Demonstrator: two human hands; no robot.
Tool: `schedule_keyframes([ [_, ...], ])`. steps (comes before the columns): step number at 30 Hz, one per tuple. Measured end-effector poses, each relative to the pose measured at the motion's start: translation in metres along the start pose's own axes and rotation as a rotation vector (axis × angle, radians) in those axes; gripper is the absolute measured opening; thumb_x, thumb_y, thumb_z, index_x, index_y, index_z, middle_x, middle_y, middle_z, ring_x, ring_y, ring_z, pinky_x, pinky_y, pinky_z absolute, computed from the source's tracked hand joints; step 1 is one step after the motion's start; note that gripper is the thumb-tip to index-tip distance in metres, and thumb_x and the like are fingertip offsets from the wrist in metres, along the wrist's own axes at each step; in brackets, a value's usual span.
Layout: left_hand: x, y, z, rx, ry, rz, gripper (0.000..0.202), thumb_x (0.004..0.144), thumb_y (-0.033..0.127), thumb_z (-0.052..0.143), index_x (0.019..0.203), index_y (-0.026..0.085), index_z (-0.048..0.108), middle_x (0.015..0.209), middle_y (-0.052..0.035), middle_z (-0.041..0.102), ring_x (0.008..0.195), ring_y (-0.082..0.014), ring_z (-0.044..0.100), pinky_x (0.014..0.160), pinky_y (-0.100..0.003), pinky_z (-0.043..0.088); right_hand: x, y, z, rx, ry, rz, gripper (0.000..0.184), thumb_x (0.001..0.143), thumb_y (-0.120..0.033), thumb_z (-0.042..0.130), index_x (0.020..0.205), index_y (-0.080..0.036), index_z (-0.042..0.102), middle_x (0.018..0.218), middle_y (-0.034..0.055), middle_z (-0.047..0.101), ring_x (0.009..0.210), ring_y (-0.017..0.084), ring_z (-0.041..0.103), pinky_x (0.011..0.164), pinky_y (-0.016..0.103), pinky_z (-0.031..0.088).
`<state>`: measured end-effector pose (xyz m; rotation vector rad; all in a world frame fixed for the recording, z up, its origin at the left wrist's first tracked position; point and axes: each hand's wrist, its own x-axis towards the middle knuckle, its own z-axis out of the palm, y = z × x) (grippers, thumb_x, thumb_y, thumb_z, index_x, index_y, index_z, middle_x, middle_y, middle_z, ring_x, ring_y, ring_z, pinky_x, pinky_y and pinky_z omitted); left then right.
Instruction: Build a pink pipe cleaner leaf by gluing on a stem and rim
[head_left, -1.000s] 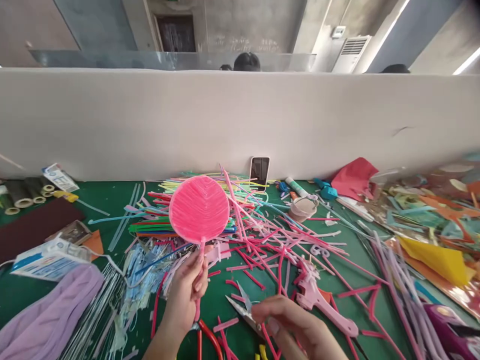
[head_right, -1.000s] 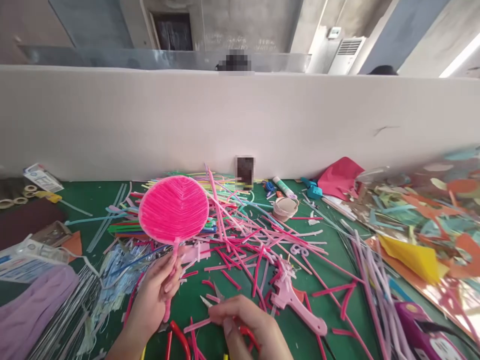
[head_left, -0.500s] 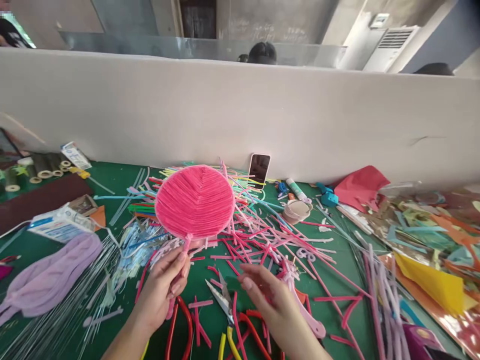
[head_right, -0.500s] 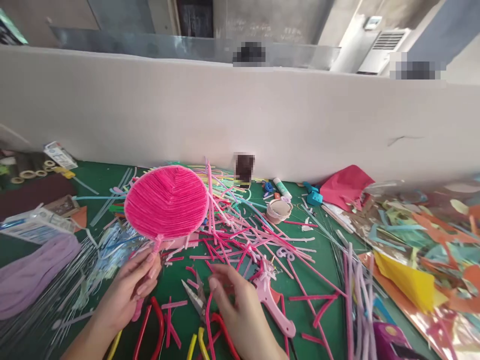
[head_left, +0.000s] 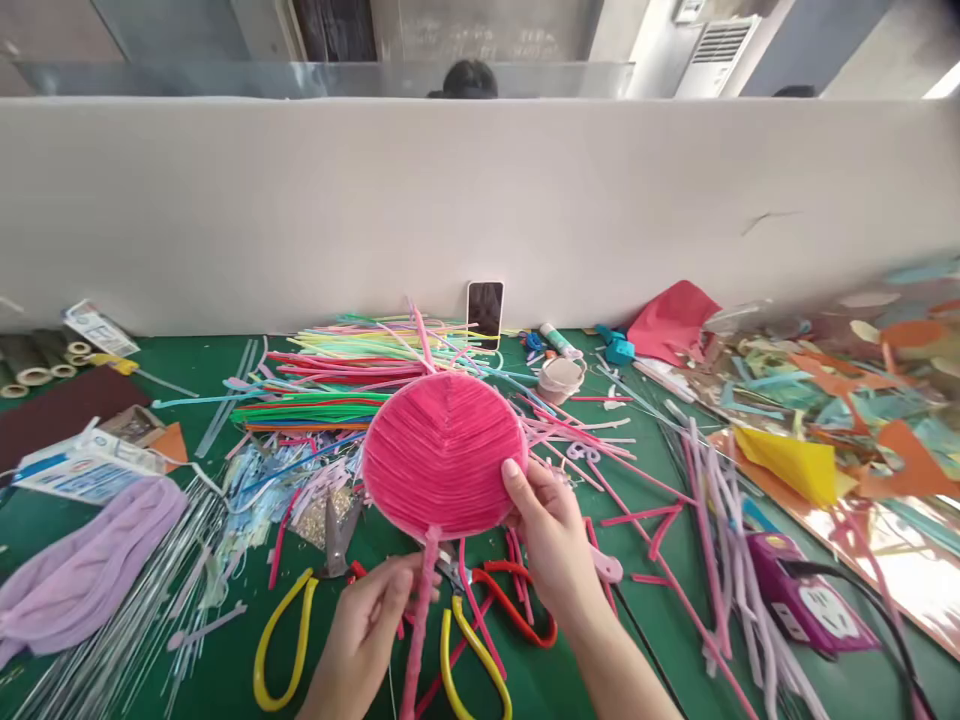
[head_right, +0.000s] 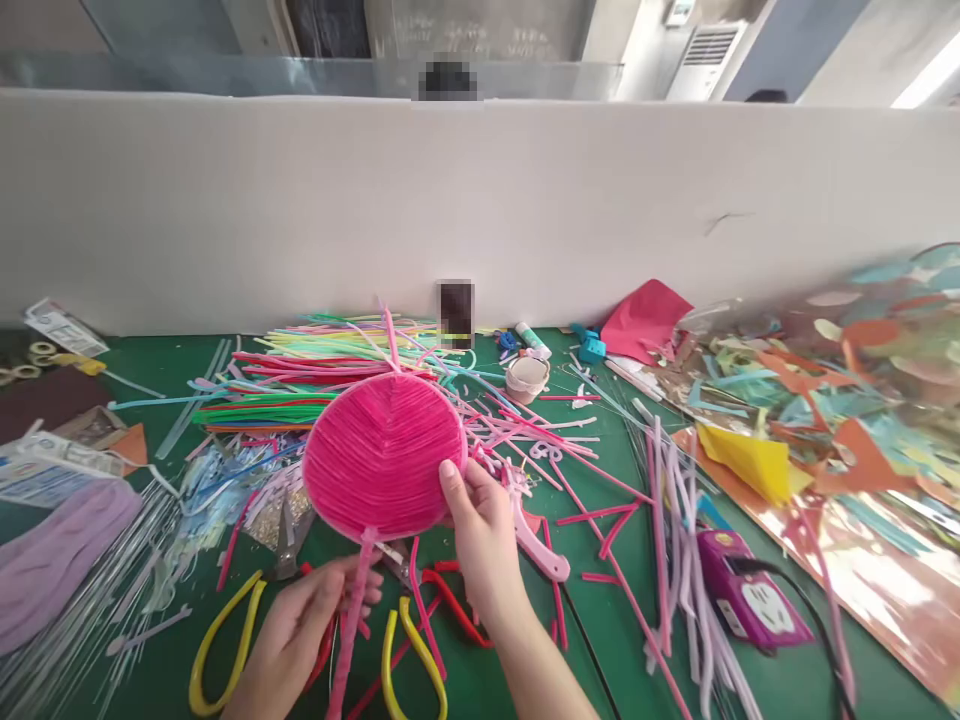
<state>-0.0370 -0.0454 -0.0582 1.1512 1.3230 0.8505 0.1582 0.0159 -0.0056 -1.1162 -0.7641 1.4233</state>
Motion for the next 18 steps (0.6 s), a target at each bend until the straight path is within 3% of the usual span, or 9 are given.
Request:
schedule_keyframes([
  [2,-0.002,-0.01,-0.008,0.286,0.027,0.176,0.033,0.094,0.043,0.052,0.117,0.031,0.073,0.116,-0.0114,0.071,0.11,-0.0301,0.066,0.092,-0.039,0.055,-0.002,-0.004,-0.01,-0.003,0.035,0.001,0.035,0.087,-0.052,0.065,0.101,-0.02,0.07,0.081,0.0009,0.073,0.069,0.018,0.065,0.055,0.026,0.048],
  [6,-0.016,-0.035,-0.015,0.65,-0.117,0.394,0.037,0.092,0.027,0.056,0.126,0.037,0.067,0.14,-0.0041,0.06,0.134,-0.0306,0.051,0.107,-0.044,0.048,-0.004,-0.019,-0.031,0.005,0.119,0.002,0.031,0.083,-0.047,0.071,0.1,-0.021,0.072,0.078,0.0,0.072,0.056,0.014,0.059,0.051,0.025,0.046],
  [9,-0.027,-0.045,-0.025,0.708,-0.13,0.402,0.038,0.092,0.022,0.054,0.124,0.037,0.067,0.138,-0.0028,0.062,0.132,-0.0271,0.054,0.104,-0.041,0.051,-0.005,-0.033,-0.047,0.005,0.261,-0.084,0.026,0.077,-0.043,0.078,0.089,-0.021,0.073,0.075,-0.0001,0.071,0.057,0.012,0.058,0.053,0.023,0.048],
  [12,-0.032,-0.046,-0.049,0.743,-0.082,0.394,0.029,0.089,0.024,0.06,0.113,0.033,0.073,0.133,-0.0058,0.065,0.127,-0.0283,0.058,0.106,-0.04,0.05,-0.008,-0.045,-0.063,-0.055,0.388,-0.178,0.022,0.076,-0.041,0.079,0.085,-0.022,0.074,0.072,-0.001,0.068,0.056,0.011,0.057,0.05,0.021,0.048],
  [16,-0.029,-0.04,-0.088,0.788,0.022,0.417,0.029,0.087,0.021,0.061,0.111,0.029,0.074,0.13,-0.0073,0.067,0.124,-0.0283,0.061,0.108,-0.039,0.046,-0.014,-0.051,-0.074,-0.124,0.426,-0.223,0.023,0.08,-0.042,0.076,0.094,-0.024,0.073,0.081,0.0008,0.071,0.06,0.013,0.061,0.05,0.023,0.051],
  [18,-0.03,-0.034,-0.097,0.765,0.077,0.412,0.032,0.084,0.023,0.064,0.114,0.031,0.073,0.136,-0.0058,0.064,0.126,-0.0288,0.059,0.109,-0.038,0.045,-0.016,-0.048,-0.074,-0.13,0.425,-0.213,0.026,0.079,-0.043,0.076,0.095,-0.023,0.073,0.082,0.0016,0.072,0.063,0.015,0.063,0.052,0.024,0.052],
])
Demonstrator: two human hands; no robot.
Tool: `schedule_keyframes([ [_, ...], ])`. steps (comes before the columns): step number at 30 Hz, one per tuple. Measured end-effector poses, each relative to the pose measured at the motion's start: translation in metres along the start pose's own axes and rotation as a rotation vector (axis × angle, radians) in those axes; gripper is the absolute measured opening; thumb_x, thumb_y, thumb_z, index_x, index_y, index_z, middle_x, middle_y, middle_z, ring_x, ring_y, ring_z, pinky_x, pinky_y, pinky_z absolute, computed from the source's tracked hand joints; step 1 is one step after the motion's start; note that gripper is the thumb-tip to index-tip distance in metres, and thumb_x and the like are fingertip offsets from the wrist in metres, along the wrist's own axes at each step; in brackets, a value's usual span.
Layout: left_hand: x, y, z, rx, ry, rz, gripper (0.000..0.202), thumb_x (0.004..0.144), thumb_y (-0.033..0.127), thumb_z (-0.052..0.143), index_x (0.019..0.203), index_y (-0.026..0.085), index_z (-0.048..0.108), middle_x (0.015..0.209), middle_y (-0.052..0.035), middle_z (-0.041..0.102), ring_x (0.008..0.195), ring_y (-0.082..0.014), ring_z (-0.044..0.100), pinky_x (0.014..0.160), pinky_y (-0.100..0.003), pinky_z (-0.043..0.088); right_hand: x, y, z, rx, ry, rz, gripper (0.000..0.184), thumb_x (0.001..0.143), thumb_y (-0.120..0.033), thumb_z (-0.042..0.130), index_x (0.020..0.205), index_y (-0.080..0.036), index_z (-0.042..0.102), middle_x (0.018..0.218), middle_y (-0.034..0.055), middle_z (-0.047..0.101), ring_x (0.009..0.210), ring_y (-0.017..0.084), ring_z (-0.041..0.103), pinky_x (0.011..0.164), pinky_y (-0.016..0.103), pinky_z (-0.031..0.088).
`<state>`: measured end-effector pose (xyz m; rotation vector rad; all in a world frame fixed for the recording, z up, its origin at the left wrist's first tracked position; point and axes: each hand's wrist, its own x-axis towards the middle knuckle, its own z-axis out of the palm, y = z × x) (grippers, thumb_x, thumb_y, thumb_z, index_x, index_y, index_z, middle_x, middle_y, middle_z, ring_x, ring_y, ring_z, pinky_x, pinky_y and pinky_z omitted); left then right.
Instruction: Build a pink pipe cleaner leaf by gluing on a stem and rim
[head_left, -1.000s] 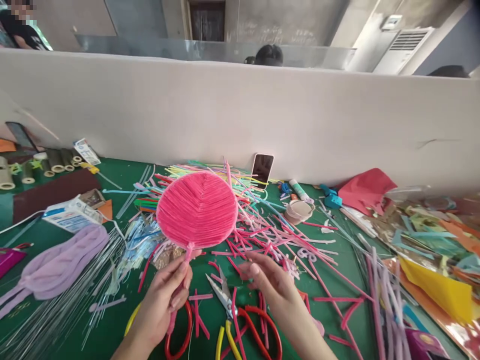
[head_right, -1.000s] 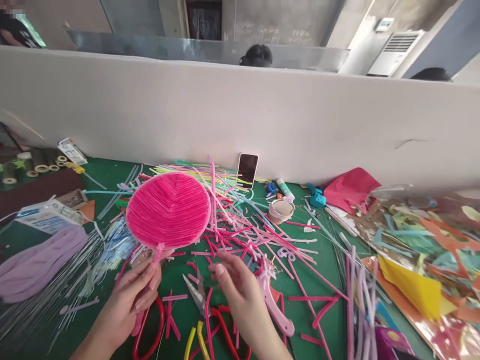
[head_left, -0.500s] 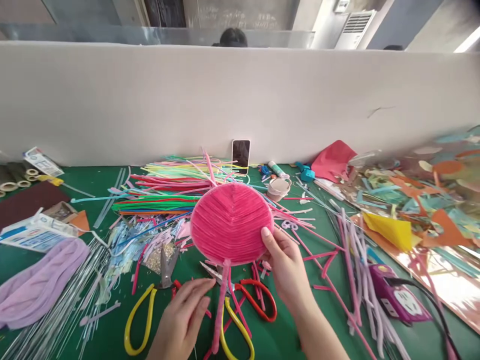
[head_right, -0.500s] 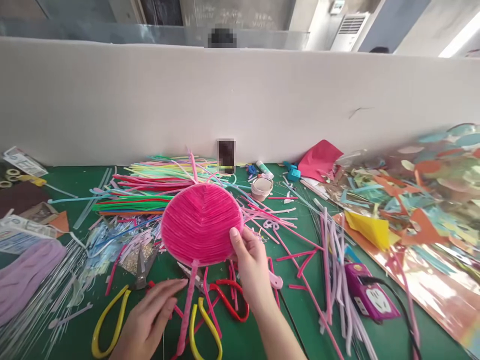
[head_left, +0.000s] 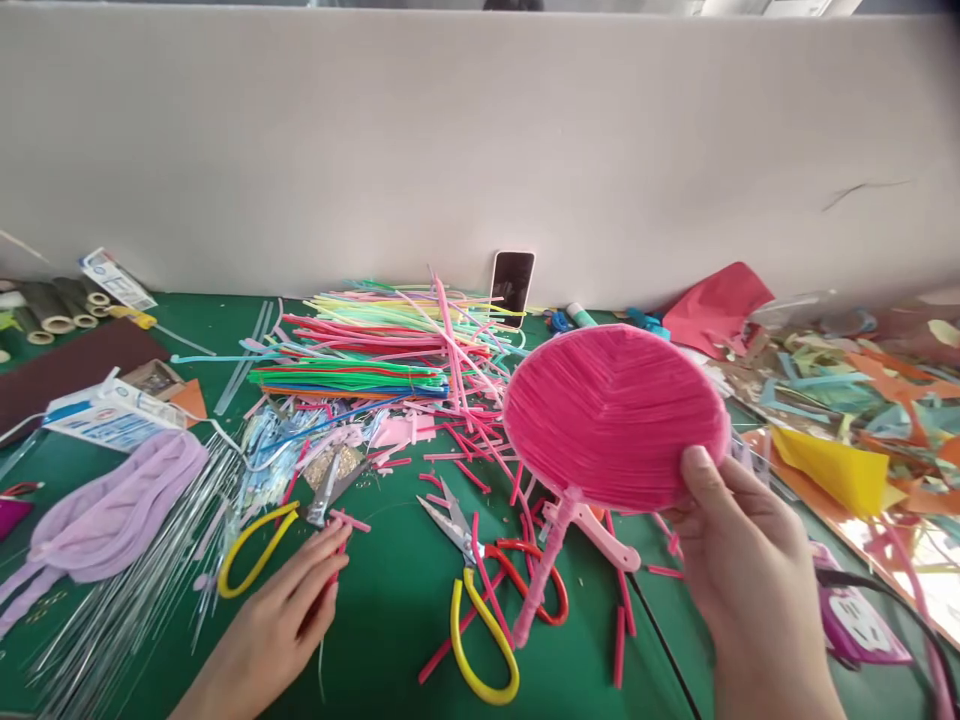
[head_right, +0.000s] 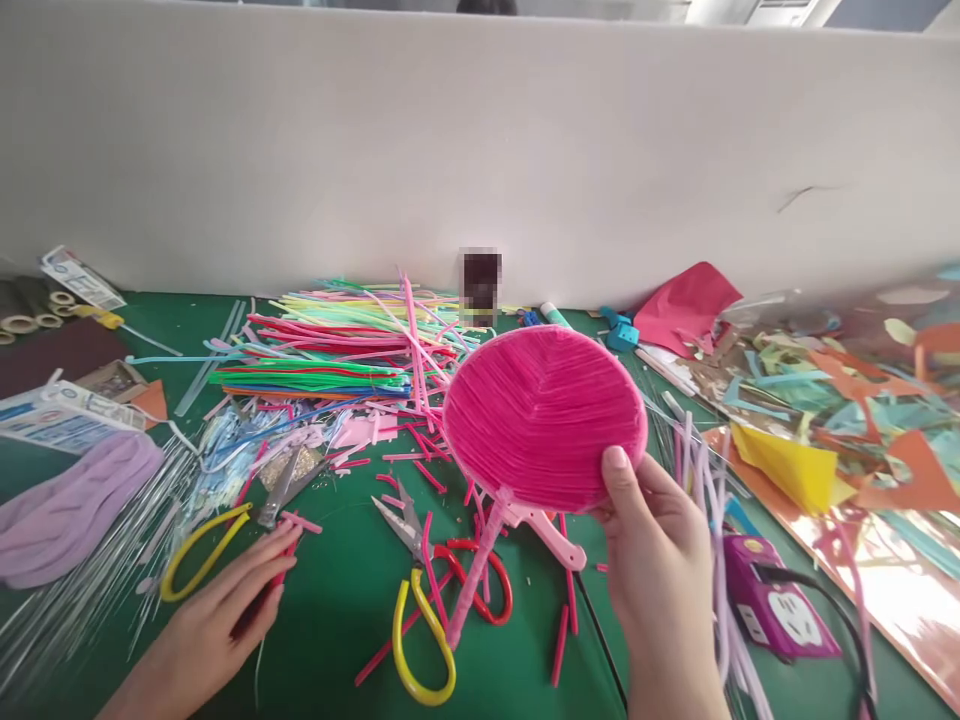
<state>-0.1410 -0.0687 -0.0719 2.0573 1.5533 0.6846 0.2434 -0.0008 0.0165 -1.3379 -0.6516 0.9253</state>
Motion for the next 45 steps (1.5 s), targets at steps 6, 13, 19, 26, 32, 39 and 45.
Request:
schedule_keyframes([
  [6,0.012,0.044,-0.003,-0.413,0.226,-0.302,0.011,0.084,0.036,0.068,0.081,0.028,0.075,0.124,-0.0073,0.07,0.115,-0.0298,0.064,0.099,-0.037,0.051,-0.021,0.022,0.026,0.03,-0.162,0.181,0.032,0.081,-0.047,0.073,0.102,-0.023,0.071,0.089,0.0023,0.074,0.072,0.018,0.066,0.061,0.028,0.055],
  [13,0.071,0.079,0.006,-1.21,0.274,-0.645,0.059,0.073,0.05,0.079,0.122,0.023,0.064,0.113,-0.0111,0.073,0.104,-0.0308,0.069,0.083,-0.04,0.06,-0.076,0.062,0.076,0.101,-0.37,0.334,0.034,0.087,-0.056,0.061,0.09,-0.023,0.064,0.083,0.0011,0.07,0.069,0.017,0.063,0.06,0.027,0.052],
  [19,0.082,0.062,-0.006,-1.254,0.451,-0.72,0.046,0.068,0.034,0.085,0.109,0.019,0.072,0.096,-0.0061,0.077,0.094,-0.0275,0.073,0.073,-0.032,0.063,-0.075,0.059,0.065,-0.141,-0.587,0.262,0.047,0.092,-0.059,0.05,0.118,-0.023,0.063,0.1,0.0068,0.072,0.087,0.023,0.069,0.074,0.033,0.055],
  [26,0.077,0.041,-0.011,-1.255,0.445,-0.8,0.031,0.069,0.023,0.084,0.097,0.016,0.075,0.092,-0.0053,0.078,0.08,-0.0206,0.074,0.063,-0.023,0.062,-0.018,0.061,-0.024,-1.408,-0.362,-0.4,0.028,0.083,-0.028,0.063,0.108,-0.016,0.067,0.11,0.0177,0.066,0.103,0.038,0.059,0.089,0.053,0.047],
  [32,0.086,0.049,0.001,-1.346,0.321,-0.804,0.022,0.084,0.025,0.07,0.104,0.016,0.072,0.104,-0.0103,0.076,0.096,-0.0232,0.072,0.076,-0.03,0.063,-0.003,0.077,-0.026,-1.601,-0.442,-0.398,0.03,0.084,-0.015,0.056,0.113,-0.011,0.063,0.108,0.0174,0.066,0.103,0.033,0.061,0.087,0.043,0.048],
  [39,0.045,0.06,0.007,-1.017,-0.126,-0.642,0.093,0.082,0.033,0.074,0.155,0.033,0.018,0.131,-0.0098,0.063,0.114,-0.0256,0.064,0.096,-0.037,0.053,0.0,0.068,-0.047,-1.35,-0.279,-0.383,0.031,0.079,-0.03,0.056,0.107,-0.018,0.059,0.106,0.0129,0.066,0.078,0.024,0.069,0.066,0.035,0.053],
  [45,0.044,0.07,0.032,-0.949,-0.214,-0.639,0.11,0.081,0.042,0.072,0.154,0.035,-0.011,0.11,-0.008,0.067,0.073,-0.0193,0.069,0.057,-0.031,0.056,-0.014,0.047,-0.039,-1.098,0.088,-0.301,0.046,0.068,-0.051,0.064,0.101,-0.019,0.059,0.075,0.0066,0.067,0.061,0.025,0.063,0.057,0.035,0.048],
])
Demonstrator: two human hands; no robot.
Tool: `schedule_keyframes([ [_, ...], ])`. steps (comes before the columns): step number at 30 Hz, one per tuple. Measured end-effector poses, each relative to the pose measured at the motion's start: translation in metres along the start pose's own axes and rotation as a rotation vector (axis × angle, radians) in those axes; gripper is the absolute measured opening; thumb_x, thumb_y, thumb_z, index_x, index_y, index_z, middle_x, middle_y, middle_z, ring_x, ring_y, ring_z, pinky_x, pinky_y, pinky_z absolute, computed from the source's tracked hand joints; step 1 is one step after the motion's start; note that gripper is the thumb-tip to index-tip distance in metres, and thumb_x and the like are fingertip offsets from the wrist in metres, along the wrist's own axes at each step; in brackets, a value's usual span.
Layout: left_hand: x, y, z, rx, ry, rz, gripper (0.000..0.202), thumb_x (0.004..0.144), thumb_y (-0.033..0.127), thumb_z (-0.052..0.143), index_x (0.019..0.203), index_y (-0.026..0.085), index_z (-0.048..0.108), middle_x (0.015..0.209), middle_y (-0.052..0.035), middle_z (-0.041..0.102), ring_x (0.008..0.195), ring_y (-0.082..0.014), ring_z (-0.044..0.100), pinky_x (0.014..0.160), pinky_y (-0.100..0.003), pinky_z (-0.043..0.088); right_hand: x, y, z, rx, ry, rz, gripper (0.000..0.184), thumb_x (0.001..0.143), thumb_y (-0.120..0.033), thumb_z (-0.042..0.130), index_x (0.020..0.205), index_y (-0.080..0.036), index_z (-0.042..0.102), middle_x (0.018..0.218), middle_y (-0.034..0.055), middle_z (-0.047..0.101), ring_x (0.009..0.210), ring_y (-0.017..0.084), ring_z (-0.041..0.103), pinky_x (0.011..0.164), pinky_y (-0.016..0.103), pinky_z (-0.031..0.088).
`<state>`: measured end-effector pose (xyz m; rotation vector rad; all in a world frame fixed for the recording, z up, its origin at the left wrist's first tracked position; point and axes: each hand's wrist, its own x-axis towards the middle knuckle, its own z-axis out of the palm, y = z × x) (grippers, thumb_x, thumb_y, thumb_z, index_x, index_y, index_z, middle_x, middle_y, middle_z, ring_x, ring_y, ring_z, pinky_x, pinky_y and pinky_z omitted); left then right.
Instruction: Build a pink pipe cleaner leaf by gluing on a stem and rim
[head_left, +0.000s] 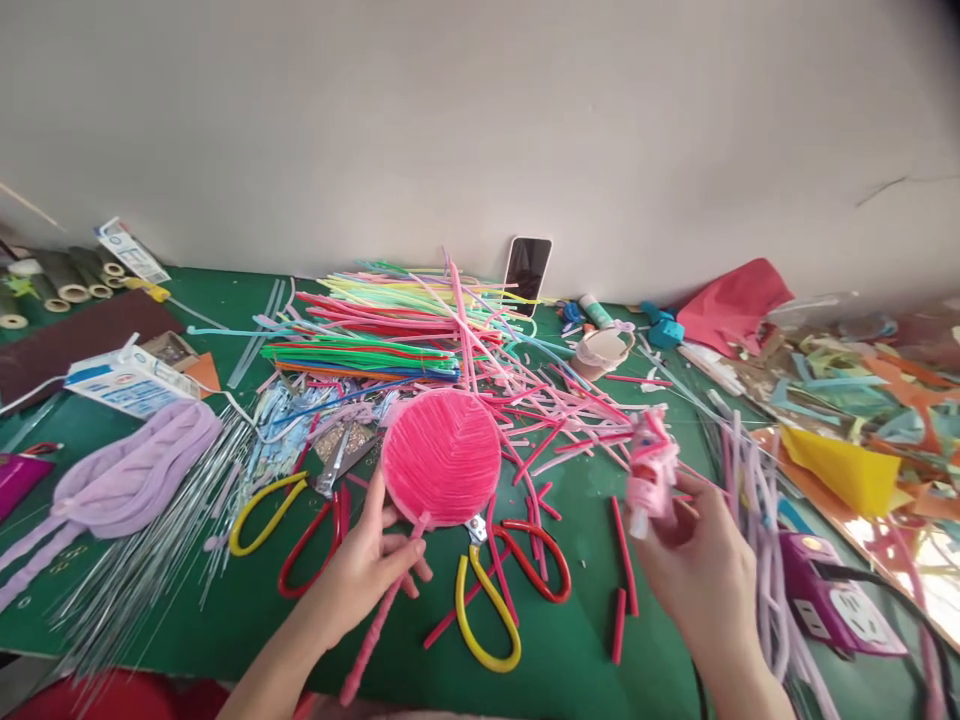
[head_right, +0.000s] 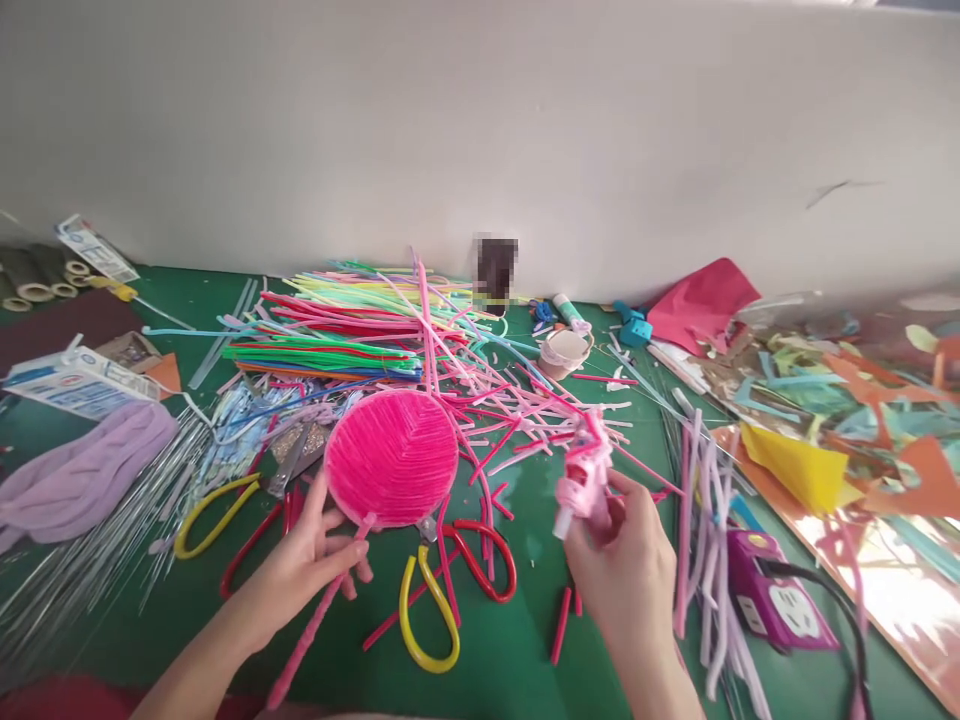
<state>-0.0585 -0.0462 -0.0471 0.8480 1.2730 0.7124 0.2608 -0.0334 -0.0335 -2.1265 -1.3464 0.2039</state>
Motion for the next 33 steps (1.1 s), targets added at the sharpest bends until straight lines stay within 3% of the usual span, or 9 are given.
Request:
schedule_keyframes([
  [3,0.006,0.004,-0.005,0.051,0.052,0.038,0.078,0.084,0.048,0.066,0.148,0.024,0.027,0.105,-0.0101,0.07,0.062,-0.0142,0.062,0.046,-0.023,0.047,0.001,-0.006,-0.009,-0.08,0.179,0.0,0.04,0.074,-0.05,0.057,0.099,-0.019,0.058,0.084,0.0118,0.067,0.067,0.028,0.061,0.058,0.036,0.044],
  [6,0.003,0.007,-0.015,0.154,0.165,0.035,0.051,0.083,0.053,0.064,0.122,0.02,0.056,0.11,-0.0112,0.07,0.053,-0.0102,0.056,0.04,-0.021,0.041,0.009,-0.005,-0.021,-0.097,0.203,-0.086,0.038,0.077,-0.053,0.057,0.096,-0.021,0.058,0.086,0.011,0.065,0.072,0.028,0.06,0.06,0.036,0.041],
  [14,-0.007,-0.003,-0.028,0.429,0.391,0.117,0.056,0.085,0.061,0.054,0.129,0.026,0.054,0.083,-0.0011,0.072,0.036,-0.0096,0.046,0.036,-0.023,0.038,0.023,-0.023,-0.049,-0.056,0.175,0.015,0.046,0.081,-0.066,0.054,0.096,-0.024,0.061,0.061,0.0021,0.056,0.053,0.023,0.052,0.054,0.034,0.037],
  [17,0.002,-0.004,-0.046,0.724,0.517,0.256,0.063,0.087,0.057,0.054,0.14,0.025,0.045,0.079,-0.0017,0.072,0.046,-0.0156,0.058,0.043,-0.026,0.044,0.019,-0.036,-0.046,0.055,0.1,0.018,0.043,0.073,-0.065,0.062,0.084,-0.023,0.064,0.059,0.0019,0.059,0.051,0.021,0.052,0.051,0.033,0.039],
  [22,0.013,0.017,-0.048,1.141,0.751,0.745,0.038,0.094,0.046,0.049,0.117,0.021,0.066,0.122,-0.017,0.067,0.105,-0.0348,0.065,0.083,-0.045,0.052,0.001,-0.066,-0.028,0.38,-0.065,0.11,0.033,0.073,-0.054,0.067,0.07,-0.021,0.065,0.061,0.0013,0.063,0.056,0.018,0.056,0.05,0.028,0.044],
  [24,0.014,0.033,-0.024,1.047,0.676,0.889,0.027,0.094,0.041,0.054,0.107,0.023,0.07,0.112,-0.0125,0.071,0.103,-0.0305,0.065,0.09,-0.045,0.051,-0.007,-0.077,-0.021,0.454,-0.122,0.13,0.031,0.073,-0.051,0.069,0.068,-0.02,0.065,0.059,0.0004,0.062,0.055,0.017,0.056,0.05,0.027,0.044],
  [26,0.017,0.046,0.011,0.858,0.453,0.895,0.024,0.095,0.036,0.056,0.114,0.026,0.068,0.111,-0.0069,0.072,0.106,-0.0239,0.066,0.093,-0.038,0.052,-0.013,-0.084,-0.016,0.488,-0.155,0.146,0.03,0.073,-0.049,0.069,0.07,-0.02,0.066,0.061,0.0004,0.063,0.057,0.017,0.057,0.052,0.027,0.046],
  [30,0.036,0.056,0.075,0.569,0.107,0.665,0.051,0.09,0.043,0.063,0.137,0.028,0.053,0.136,-0.0074,0.063,0.125,-0.0244,0.059,0.101,-0.038,0.05,-0.019,-0.085,-0.008,0.54,-0.201,0.157,0.027,0.075,-0.047,0.067,0.073,-0.02,0.066,0.065,0.0004,0.065,0.06,0.017,0.059,0.057,0.027,0.05],
  [33,0.05,0.053,0.099,0.501,-0.033,0.561,0.043,0.091,0.039,0.061,0.132,0.027,0.057,0.128,-0.007,0.068,0.12,-0.0239,0.061,0.099,-0.039,0.05,-0.018,-0.076,-0.001,0.573,-0.229,0.075,0.026,0.078,-0.046,0.066,0.074,-0.02,0.064,0.064,0.0001,0.064,0.057,0.016,0.058,0.054,0.026,0.048],
])
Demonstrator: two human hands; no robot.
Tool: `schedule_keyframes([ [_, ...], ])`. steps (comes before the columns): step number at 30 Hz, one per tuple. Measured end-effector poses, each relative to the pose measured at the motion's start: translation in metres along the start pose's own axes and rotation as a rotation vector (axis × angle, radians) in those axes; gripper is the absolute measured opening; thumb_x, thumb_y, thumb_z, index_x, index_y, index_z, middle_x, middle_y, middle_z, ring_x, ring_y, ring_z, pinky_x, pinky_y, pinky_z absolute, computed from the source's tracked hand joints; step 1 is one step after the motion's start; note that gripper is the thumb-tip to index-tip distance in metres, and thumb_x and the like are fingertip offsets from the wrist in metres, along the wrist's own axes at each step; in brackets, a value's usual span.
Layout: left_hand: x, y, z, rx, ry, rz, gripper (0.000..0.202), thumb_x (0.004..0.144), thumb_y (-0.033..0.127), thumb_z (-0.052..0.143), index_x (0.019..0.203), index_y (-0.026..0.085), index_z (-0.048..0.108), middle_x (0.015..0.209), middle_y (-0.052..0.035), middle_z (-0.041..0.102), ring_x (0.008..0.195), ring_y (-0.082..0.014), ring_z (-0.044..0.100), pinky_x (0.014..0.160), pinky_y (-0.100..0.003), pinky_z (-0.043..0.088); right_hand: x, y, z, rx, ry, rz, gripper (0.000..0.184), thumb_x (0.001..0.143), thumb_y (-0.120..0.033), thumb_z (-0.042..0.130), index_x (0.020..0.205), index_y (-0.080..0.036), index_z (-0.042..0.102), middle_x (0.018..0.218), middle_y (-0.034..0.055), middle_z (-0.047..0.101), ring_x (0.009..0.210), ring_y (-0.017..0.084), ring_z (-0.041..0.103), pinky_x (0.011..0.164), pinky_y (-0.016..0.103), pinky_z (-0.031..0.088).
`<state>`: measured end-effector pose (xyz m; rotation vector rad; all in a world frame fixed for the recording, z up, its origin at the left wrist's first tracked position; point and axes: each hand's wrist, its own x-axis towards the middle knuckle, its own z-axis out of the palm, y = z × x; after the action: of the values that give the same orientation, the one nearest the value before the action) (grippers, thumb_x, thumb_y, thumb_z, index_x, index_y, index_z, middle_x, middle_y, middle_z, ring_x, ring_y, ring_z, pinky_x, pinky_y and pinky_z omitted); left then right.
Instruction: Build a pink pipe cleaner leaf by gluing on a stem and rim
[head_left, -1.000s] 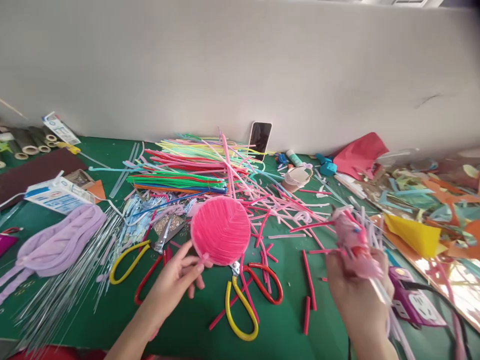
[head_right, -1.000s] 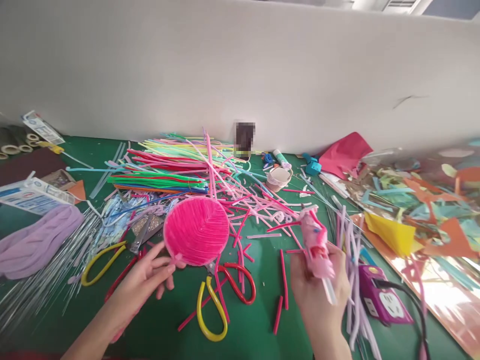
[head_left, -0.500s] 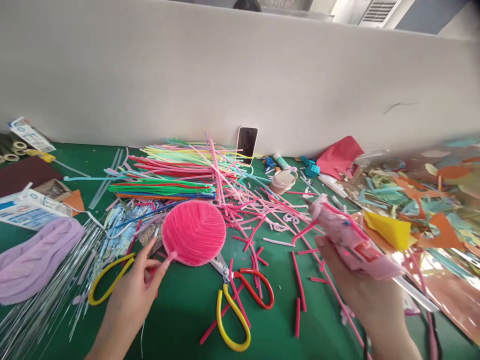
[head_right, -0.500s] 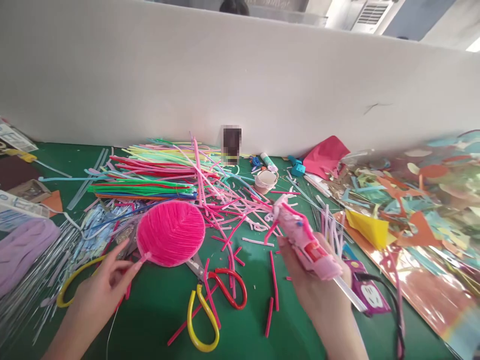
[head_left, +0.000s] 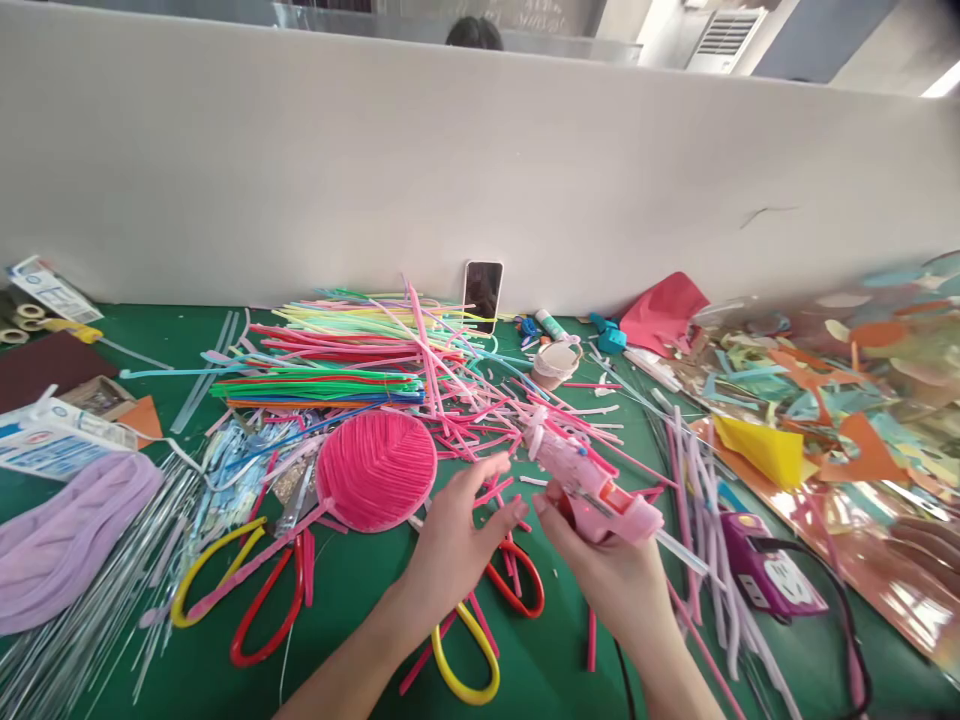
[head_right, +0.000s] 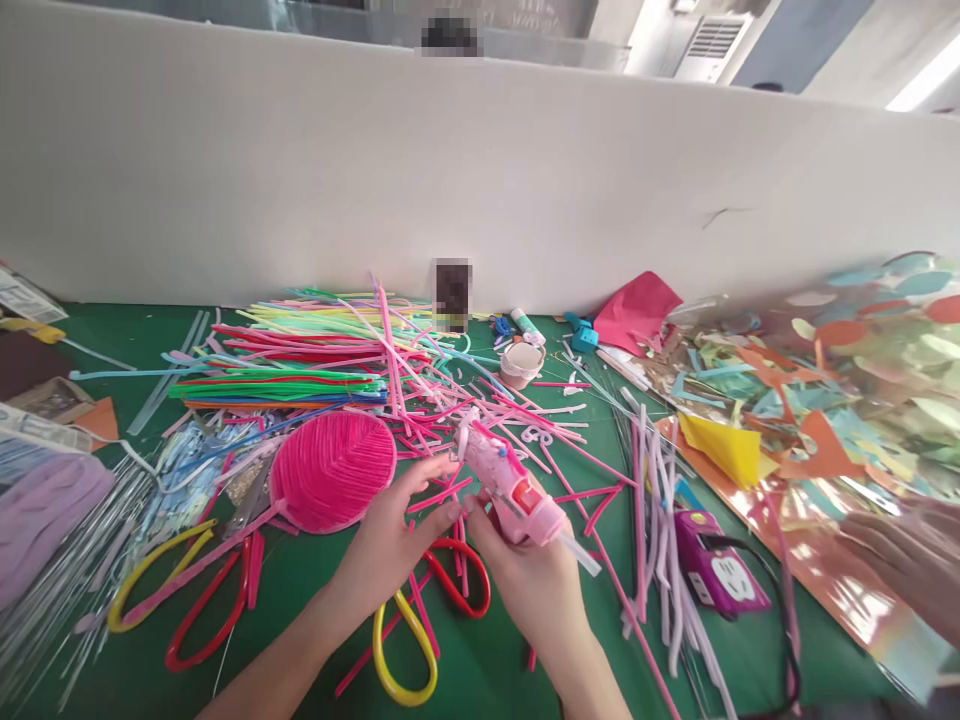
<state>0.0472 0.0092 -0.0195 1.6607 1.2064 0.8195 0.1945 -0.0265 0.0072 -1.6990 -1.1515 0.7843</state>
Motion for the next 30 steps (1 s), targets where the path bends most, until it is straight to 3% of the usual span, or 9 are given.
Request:
schedule_keyframes([
  [2,0.003,0.001,0.005,0.004,-0.005,0.017,0.025,0.092,0.034,0.06,0.115,0.026,0.066,0.109,-0.0043,0.074,0.106,-0.0222,0.067,0.09,-0.035,0.052,0.003,0.01,-0.003,-0.04,-0.003,-0.074,0.026,0.08,-0.045,0.065,0.074,-0.02,0.061,0.062,-0.0004,0.063,0.054,0.015,0.057,0.052,0.025,0.047],
  [5,0.0,0.008,0.001,0.045,0.143,0.116,0.014,0.094,0.031,0.057,0.09,0.023,0.068,0.088,-0.0017,0.072,0.087,-0.0187,0.066,0.077,-0.03,0.052,0.006,0.022,-0.009,-0.216,0.089,-0.23,0.019,0.082,-0.038,0.064,0.076,-0.021,0.056,0.063,-0.0014,0.061,0.051,0.014,0.054,0.049,0.024,0.044],
  [8,-0.006,0.016,-0.01,0.134,0.281,0.226,0.016,0.095,0.029,0.056,0.084,0.022,0.064,0.079,-0.001,0.068,0.077,-0.0167,0.064,0.071,-0.028,0.05,0.007,0.025,-0.014,-0.389,0.111,-0.408,0.004,0.084,-0.024,0.059,0.084,-0.022,0.055,0.079,0.0016,0.063,0.058,0.013,0.054,0.052,0.024,0.041],
  [11,-0.024,0.007,-0.033,0.349,0.368,0.28,0.015,0.096,0.028,0.053,0.086,0.023,0.063,0.079,-0.0023,0.068,0.077,-0.018,0.064,0.07,-0.029,0.05,0.006,0.022,-0.016,-0.397,0.083,-0.396,0.005,0.084,-0.025,0.058,0.084,-0.022,0.054,0.076,0.001,0.061,0.058,0.014,0.051,0.053,0.025,0.04],
  [15,-0.08,-0.043,-0.09,0.895,0.516,0.113,0.027,0.094,0.04,0.053,0.106,0.019,0.064,0.097,-0.0136,0.066,0.092,-0.0308,0.065,0.08,-0.044,0.051,0.011,0.023,-0.019,-0.26,0.013,-0.195,0.02,0.08,-0.039,0.064,0.074,-0.022,0.054,0.056,-0.0034,0.052,0.049,0.013,0.046,0.047,0.025,0.038],
  [17,-0.114,-0.069,-0.122,1.116,0.483,-0.035,0.037,0.094,0.043,0.044,0.111,0.016,0.062,0.11,-0.0211,0.062,0.096,-0.0375,0.063,0.078,-0.049,0.051,0.019,0.025,-0.021,-0.229,-0.045,-0.132,0.023,0.078,-0.041,0.065,0.07,-0.022,0.054,0.053,-0.0036,0.051,0.048,0.013,0.045,0.045,0.025,0.038],
  [20,-0.146,-0.088,-0.15,1.185,0.515,-0.194,0.034,0.095,0.04,0.041,0.115,0.018,0.058,0.098,-0.0157,0.065,0.084,-0.0328,0.065,0.071,-0.043,0.052,0.032,0.023,-0.018,-0.237,-0.068,-0.083,0.023,0.075,-0.042,0.067,0.072,-0.021,0.06,0.054,-0.0023,0.056,0.048,0.015,0.049,0.045,0.027,0.041],
  [24,-0.124,-0.088,-0.146,1.011,0.439,-0.115,0.033,0.096,0.045,0.043,0.108,0.021,0.062,0.102,-0.0125,0.068,0.094,-0.0299,0.065,0.084,-0.041,0.051,0.036,0.01,-0.001,-0.159,-0.069,-0.047,0.029,0.072,-0.046,0.07,0.081,-0.018,0.07,0.069,0.003,0.07,0.062,0.021,0.063,0.057,0.03,0.05],
  [30,-0.076,-0.089,-0.137,1.136,0.243,-0.083,0.032,0.097,0.032,0.037,0.085,0.021,0.064,0.081,-0.0096,0.064,0.075,-0.0264,0.062,0.067,-0.037,0.048,0.032,-0.003,0.002,-0.089,-0.14,0.005,0.035,0.068,-0.05,0.074,0.08,-0.018,0.074,0.064,0.0028,0.067,0.065,0.023,0.064,0.052,0.03,0.046],
])
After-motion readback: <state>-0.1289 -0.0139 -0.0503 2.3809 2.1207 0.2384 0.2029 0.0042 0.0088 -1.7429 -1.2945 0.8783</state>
